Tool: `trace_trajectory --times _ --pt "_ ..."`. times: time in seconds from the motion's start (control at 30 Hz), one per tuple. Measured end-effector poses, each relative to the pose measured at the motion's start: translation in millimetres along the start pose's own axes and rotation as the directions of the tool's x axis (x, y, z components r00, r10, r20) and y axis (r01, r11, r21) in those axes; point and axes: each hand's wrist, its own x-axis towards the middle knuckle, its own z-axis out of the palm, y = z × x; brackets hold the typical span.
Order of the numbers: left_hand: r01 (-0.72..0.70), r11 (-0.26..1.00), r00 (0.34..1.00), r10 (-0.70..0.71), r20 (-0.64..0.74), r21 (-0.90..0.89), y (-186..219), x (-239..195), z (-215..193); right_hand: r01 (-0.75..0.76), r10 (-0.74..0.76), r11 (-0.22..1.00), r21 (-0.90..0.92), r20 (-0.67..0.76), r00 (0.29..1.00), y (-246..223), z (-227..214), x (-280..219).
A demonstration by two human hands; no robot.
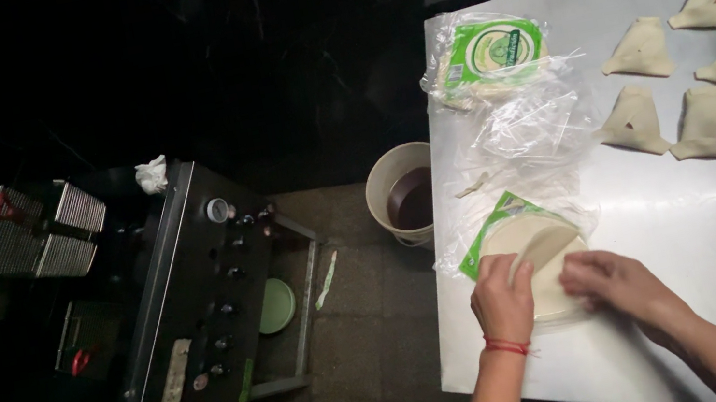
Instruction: Folding and filling dough circles with a meat mixture into triangular pastry shapes on a prep table.
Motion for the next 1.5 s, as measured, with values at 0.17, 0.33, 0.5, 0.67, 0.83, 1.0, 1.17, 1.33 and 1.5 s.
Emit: trace_trajectory --times 0.17,0.33,0.5,0.67,0.83,1.0,1.17,1.33,1.5 --pt "-0.096 0.993 0.995 0.093 -0.036 -0.071 11.8 -18.9 -4.6 -0.14 0.165 0.919 0.369 -0.038 0.986 -29.4 17.2 15.0" --pt "-0.255 0.967 0.967 0.255 -0.022 0.017 10.2 -32.6 -13.0 0.09 -0.086 0.996 0.001 -0.277 0.957 -5.9 35.0 41.5" --pt "-0.094 0.973 0.994 0.079 -0.079 -0.212 -26.2 -25.4 -14.6 0.259 -0.43 0.824 -0.504 -0.258 0.865 -49.5 66.9 -11.0" --pt "0.417 0.697 0.897 -0.418 0.142 -0.583 -47.8 4.4 -26.3 0.423 -0.603 0.611 -0.669 -0.047 0.796 -73.4 87.4 -53.1" --pt "0.631 0.387 0.758 -0.493 0.427 -0.673 -29.6 1.9 -43.8 0.62 -0.708 0.412 -0.668 0.193 0.679 -77.1 97.7 -78.6" --pt "0.625 0.229 0.675 -0.639 0.369 -0.747 -55.4 -36.8 -43.2 0.729 -0.717 0.303 -0.614 0.357 0.599 -63.3 100.4 -91.5" --pt "0.506 0.229 0.718 -0.646 0.259 -0.832 -66.3 -84.9 -56.4 0.807 -0.696 0.25 -0.534 0.481 0.534 -38.3 104.9 -99.7" --pt "0.505 0.264 0.652 -0.741 0.163 -0.822 -67.0 -118.2 -68.6 0.813 -0.58 0.394 -0.429 0.57 0.582 -32.0 112.8 -110.2" --pt "0.467 0.267 0.694 -0.701 0.162 -0.843 -87.5 -136.1 -68.1 0.501 -0.431 0.853 -0.146 0.346 0.833 -25.8 97.8 -108.9"
